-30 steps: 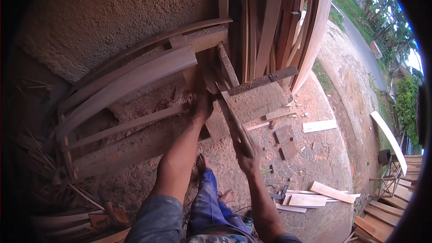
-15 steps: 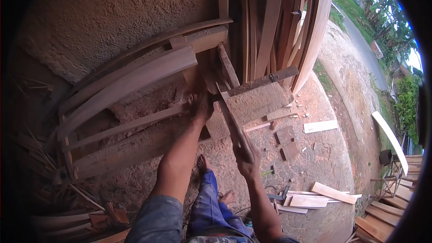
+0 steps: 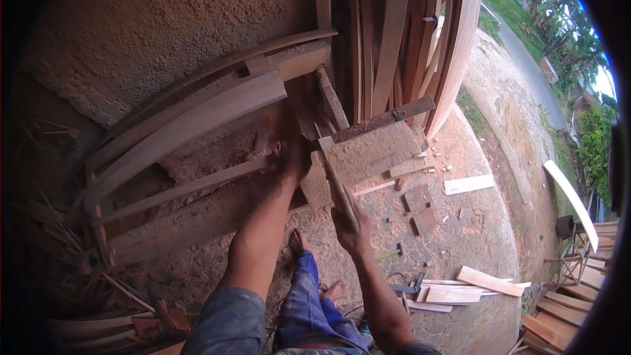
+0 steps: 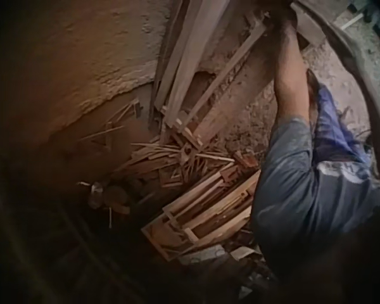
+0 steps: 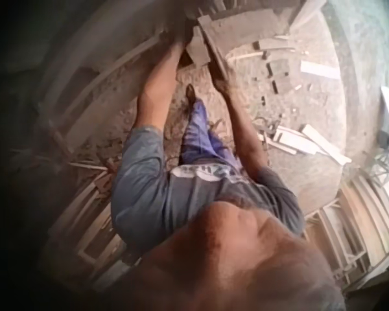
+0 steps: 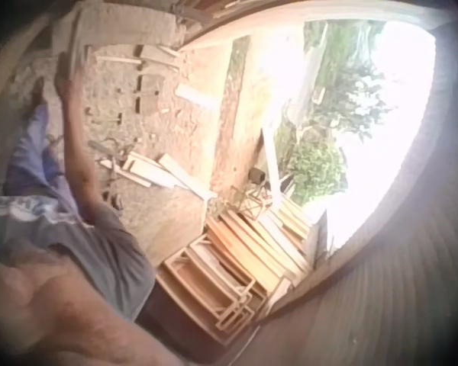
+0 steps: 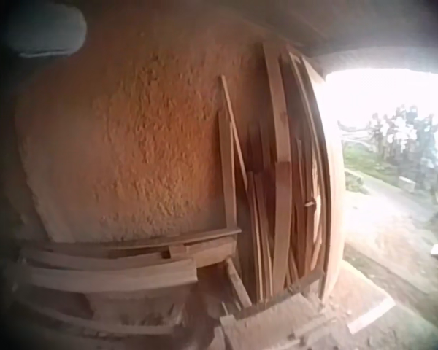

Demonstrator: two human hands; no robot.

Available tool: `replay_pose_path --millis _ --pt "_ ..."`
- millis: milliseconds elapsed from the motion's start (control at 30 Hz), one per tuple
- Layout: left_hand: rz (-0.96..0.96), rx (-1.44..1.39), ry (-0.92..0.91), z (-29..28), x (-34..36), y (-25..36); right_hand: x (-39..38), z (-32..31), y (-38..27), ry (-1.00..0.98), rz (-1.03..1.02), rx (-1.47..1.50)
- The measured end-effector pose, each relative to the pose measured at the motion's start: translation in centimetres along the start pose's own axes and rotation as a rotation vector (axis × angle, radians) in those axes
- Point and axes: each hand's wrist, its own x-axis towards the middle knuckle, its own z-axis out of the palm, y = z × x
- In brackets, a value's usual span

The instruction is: The person uses a hand saw to cut a long piece of wood clamped to a wooden workbench. They hold the wood steady with their left hand and saw with their right hand, completing several cuts to separate the wood into smaller pieces.

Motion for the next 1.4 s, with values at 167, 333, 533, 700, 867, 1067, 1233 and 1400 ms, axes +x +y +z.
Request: replay_pose_path --millis 167,333,533,700,867,1067,1233,1400 --pt "0.036 -0.079 0.178 3.0 -1.5 -2.6 -1.2 0.5 0.8 -0.043 -0.027 -0.011" --pt "-0.058 -0.139 0.096 -1.0 -0.7 -1.6 -18.1 -8.6 1.2 -0.209 0.179 -0.446" --pt "0.063 -0.006 0.132 2.0 0.1 -2.0 4.6 1.7 -0.7 -0.160 0.122 -0.012" --pt "0.009 -0.099 0.120 1.1 -0.6 -2.2 -3.4 -1.1 1.6 -0.109 -0.050 -0.107" --pt "-0.100 -0.116 0.027 -1.6 -1.3 -1.9 -16.7 -8.1 -0.4 -0.255 0.133 -0.382" --pt "0.003 0.101 0.293 1.6 0.3 0.3 7.3 3.5 1.0 -0.001 -0.109 0.007" --pt "-0.046 -0.101 0.067 0.1 -0.6 -1.8 -5.8 -2.3 1.8 -0.091 -0.180 -0.141" --pt "-0.057 -0.098 0.112 -1.6 -1.1 -2.0 -16.3 -7.9 -0.2 -0.182 0.012 -0.251"
